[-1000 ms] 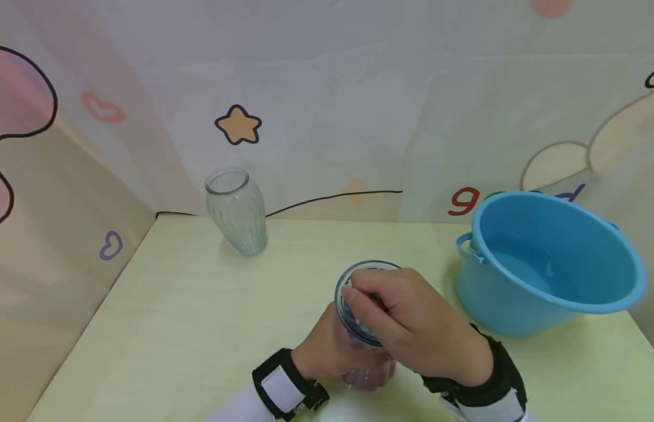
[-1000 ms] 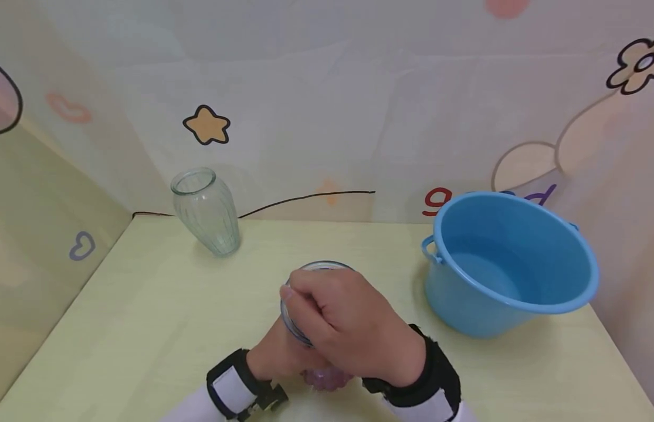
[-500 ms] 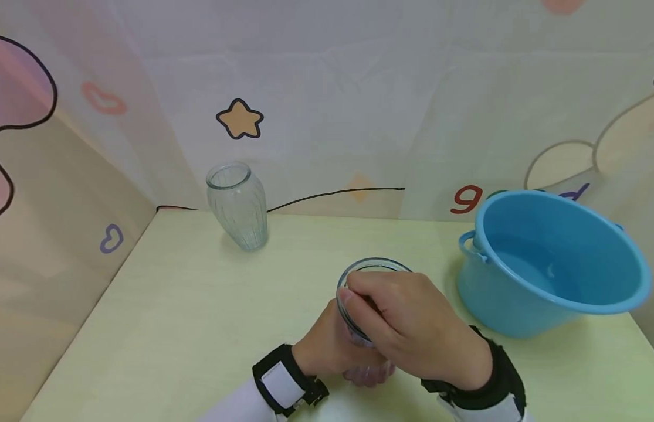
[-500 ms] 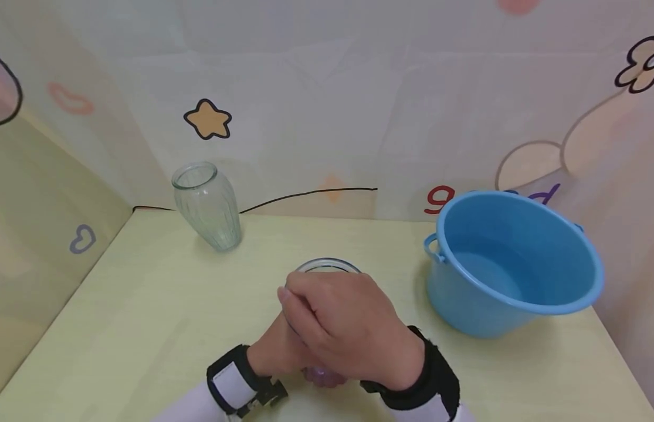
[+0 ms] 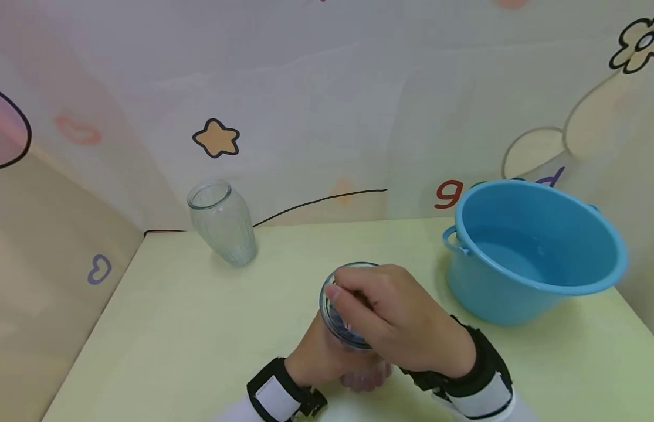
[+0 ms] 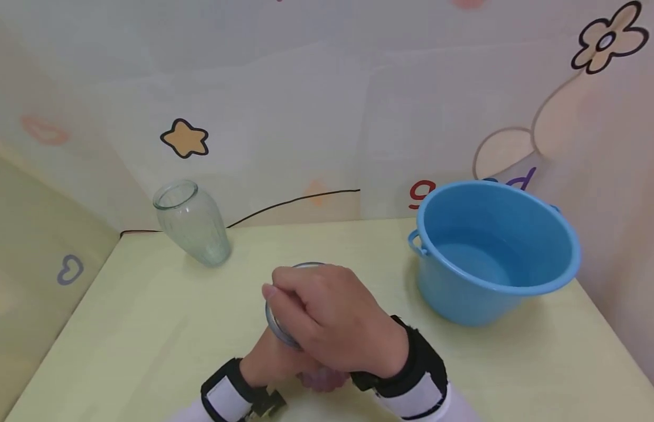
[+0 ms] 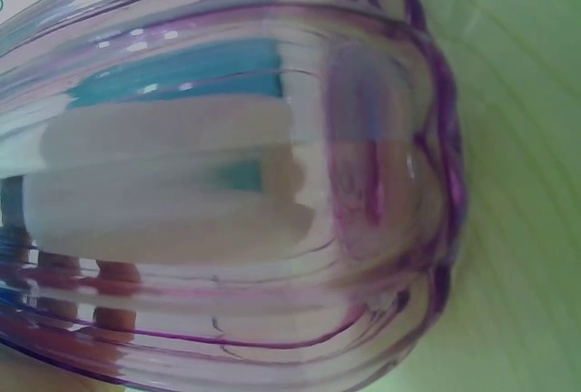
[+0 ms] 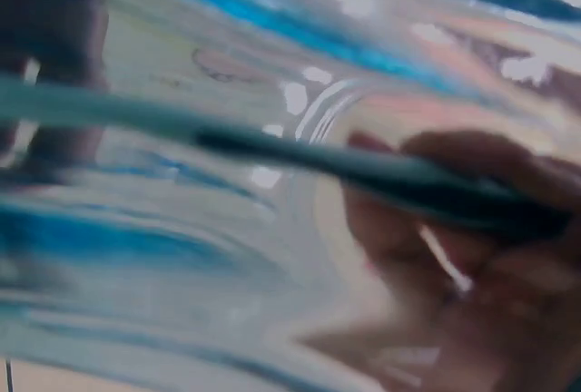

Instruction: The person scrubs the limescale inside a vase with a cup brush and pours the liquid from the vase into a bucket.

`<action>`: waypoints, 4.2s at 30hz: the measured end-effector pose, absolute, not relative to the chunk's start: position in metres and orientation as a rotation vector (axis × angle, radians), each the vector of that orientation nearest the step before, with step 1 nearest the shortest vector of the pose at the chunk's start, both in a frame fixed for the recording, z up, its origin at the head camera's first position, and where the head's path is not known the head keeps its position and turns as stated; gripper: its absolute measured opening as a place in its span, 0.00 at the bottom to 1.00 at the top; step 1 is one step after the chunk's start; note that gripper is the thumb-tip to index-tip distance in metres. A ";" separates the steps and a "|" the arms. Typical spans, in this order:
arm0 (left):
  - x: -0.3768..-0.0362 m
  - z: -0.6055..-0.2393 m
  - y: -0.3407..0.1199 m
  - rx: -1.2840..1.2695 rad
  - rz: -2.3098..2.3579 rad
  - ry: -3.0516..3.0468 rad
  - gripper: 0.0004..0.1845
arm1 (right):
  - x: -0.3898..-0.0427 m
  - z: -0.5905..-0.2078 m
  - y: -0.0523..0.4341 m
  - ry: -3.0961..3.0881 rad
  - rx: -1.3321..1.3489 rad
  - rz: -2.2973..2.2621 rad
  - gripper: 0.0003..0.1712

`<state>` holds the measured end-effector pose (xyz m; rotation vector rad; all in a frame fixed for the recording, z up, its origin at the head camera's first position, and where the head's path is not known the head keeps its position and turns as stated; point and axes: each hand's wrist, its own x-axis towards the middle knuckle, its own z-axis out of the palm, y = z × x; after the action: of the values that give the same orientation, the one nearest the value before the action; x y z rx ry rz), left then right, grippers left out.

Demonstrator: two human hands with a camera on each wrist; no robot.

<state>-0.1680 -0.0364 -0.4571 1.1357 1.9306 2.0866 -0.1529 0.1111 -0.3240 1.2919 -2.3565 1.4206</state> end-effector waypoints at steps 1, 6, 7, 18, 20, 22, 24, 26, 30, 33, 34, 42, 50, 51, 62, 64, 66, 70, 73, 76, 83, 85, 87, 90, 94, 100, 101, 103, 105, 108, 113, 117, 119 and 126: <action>-0.168 -0.458 -0.036 1.141 2.100 1.912 0.30 | -0.153 -0.324 0.111 -2.349 1.291 1.451 0.20; -0.165 -0.459 -0.037 1.146 2.138 1.843 0.30 | -0.152 -0.321 0.112 -2.290 1.250 1.595 0.20; -0.164 -0.458 -0.038 1.144 2.135 1.843 0.30 | -0.152 -0.321 0.113 -2.269 1.240 1.621 0.20; -0.162 -0.457 -0.037 1.036 2.109 1.847 0.37 | -0.144 -0.325 0.126 -1.826 1.298 1.902 0.18; -0.162 -0.458 -0.038 1.006 2.110 1.845 0.38 | -0.145 -0.329 0.127 -1.745 1.333 1.963 0.19; -0.162 -0.459 -0.039 1.003 2.111 1.847 0.39 | -0.146 -0.333 0.128 -1.664 1.367 2.019 0.19; -0.162 -0.460 -0.040 1.009 2.113 1.847 0.39 | -0.147 -0.335 0.128 -1.618 1.381 2.046 0.19; -0.163 -0.460 -0.040 1.020 2.113 1.862 0.39 | -0.148 -0.336 0.127 -1.603 1.383 2.065 0.19; -0.163 -0.460 -0.040 1.017 2.106 1.880 0.40 | -0.148 -0.336 0.123 -1.608 1.399 2.114 0.19; -0.163 -0.459 -0.040 1.030 2.102 1.880 0.40 | -0.149 -0.336 0.120 -1.604 1.448 2.148 0.19; -0.163 -0.458 -0.040 1.029 2.102 1.877 0.40 | -0.149 -0.335 0.119 -1.608 1.463 2.157 0.19; -0.162 -0.456 -0.033 1.065 2.073 1.912 0.34 | -0.143 -0.326 0.122 -1.785 1.434 2.224 0.21; -0.165 -0.457 -0.026 1.083 2.058 1.862 0.30 | -0.135 -0.316 0.125 -2.108 1.287 2.109 0.19; -0.165 -0.457 -0.027 1.080 2.059 1.851 0.30 | -0.134 -0.316 0.125 -2.129 1.277 2.089 0.18; -0.165 -0.456 -0.030 1.074 2.033 1.871 0.29 | -0.132 -0.314 0.123 -2.238 1.261 1.979 0.11; -0.166 -0.457 -0.029 1.089 2.018 1.883 0.27 | -0.132 -0.314 0.124 -2.262 1.266 1.959 0.12; -0.166 -0.456 -0.028 1.096 1.999 1.915 0.26 | -0.131 -0.313 0.126 -2.281 1.270 1.933 0.13; -0.166 -0.457 -0.025 1.084 1.976 1.966 0.28 | -0.130 -0.314 0.128 -2.302 1.276 1.905 0.14; -0.166 -0.457 -0.024 1.074 1.973 1.959 0.29 | -0.130 -0.315 0.129 -2.314 1.266 1.889 0.15; -0.166 -0.457 -0.023 1.083 1.980 1.933 0.29 | -0.129 -0.316 0.129 -2.308 1.254 1.868 0.15; -0.166 -0.460 -0.024 1.103 2.044 1.865 0.30 | -0.127 -0.314 0.123 -2.337 1.147 1.883 0.14; -0.166 -0.460 -0.025 1.117 2.066 1.847 0.29 | -0.126 -0.314 0.120 -2.335 1.115 1.917 0.12; -0.166 -0.461 -0.027 1.127 2.078 1.840 0.28 | -0.126 -0.315 0.118 -2.306 1.111 1.954 0.10; -0.167 -0.461 -0.030 1.142 2.089 1.856 0.28 | -0.127 -0.317 0.113 -2.238 1.107 1.997 0.07; -0.165 -0.462 -0.038 1.134 2.104 1.869 0.34 | -0.130 -0.320 0.105 -2.132 1.084 2.041 0.14; -0.158 -0.465 -0.045 1.060 2.156 1.808 0.40 | -0.132 -0.325 0.107 -1.980 1.056 2.072 0.21; -0.157 -0.465 -0.045 1.045 2.161 1.797 0.40 | -0.133 -0.327 0.109 -1.925 1.071 2.083 0.21; -0.156 -0.467 -0.047 0.995 2.156 1.822 0.40 | -0.134 -0.331 0.115 -1.797 1.101 2.119 0.21; -0.155 -0.468 -0.048 0.948 2.133 1.885 0.40 | -0.136 -0.334 0.121 -1.628 1.161 2.171 0.21; -0.155 -0.469 -0.050 0.911 2.084 1.981 0.40 | -0.137 -0.337 0.126 -1.389 1.257 2.247 0.21; -0.158 -0.468 -0.049 0.941 2.077 1.969 0.40 | -0.135 -0.339 0.122 -1.336 1.274 2.183 0.21; -0.160 -0.466 -0.047 0.998 2.104 1.905 0.39 | -0.137 -0.343 0.113 -1.473 1.196 2.060 0.21; -0.160 -0.465 -0.047 1.022 2.114 1.881 0.40 | -0.139 -0.345 0.110 -1.530 1.167 2.020 0.22; -0.162 -0.466 -0.047 1.055 2.129 1.856 0.42 | -0.141 -0.342 0.103 -1.641 1.148 1.976 0.22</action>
<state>-0.1625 -0.0468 -0.4663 1.0546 1.8555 2.1293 -0.1412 0.1032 -0.3417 1.1479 -1.6414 1.9760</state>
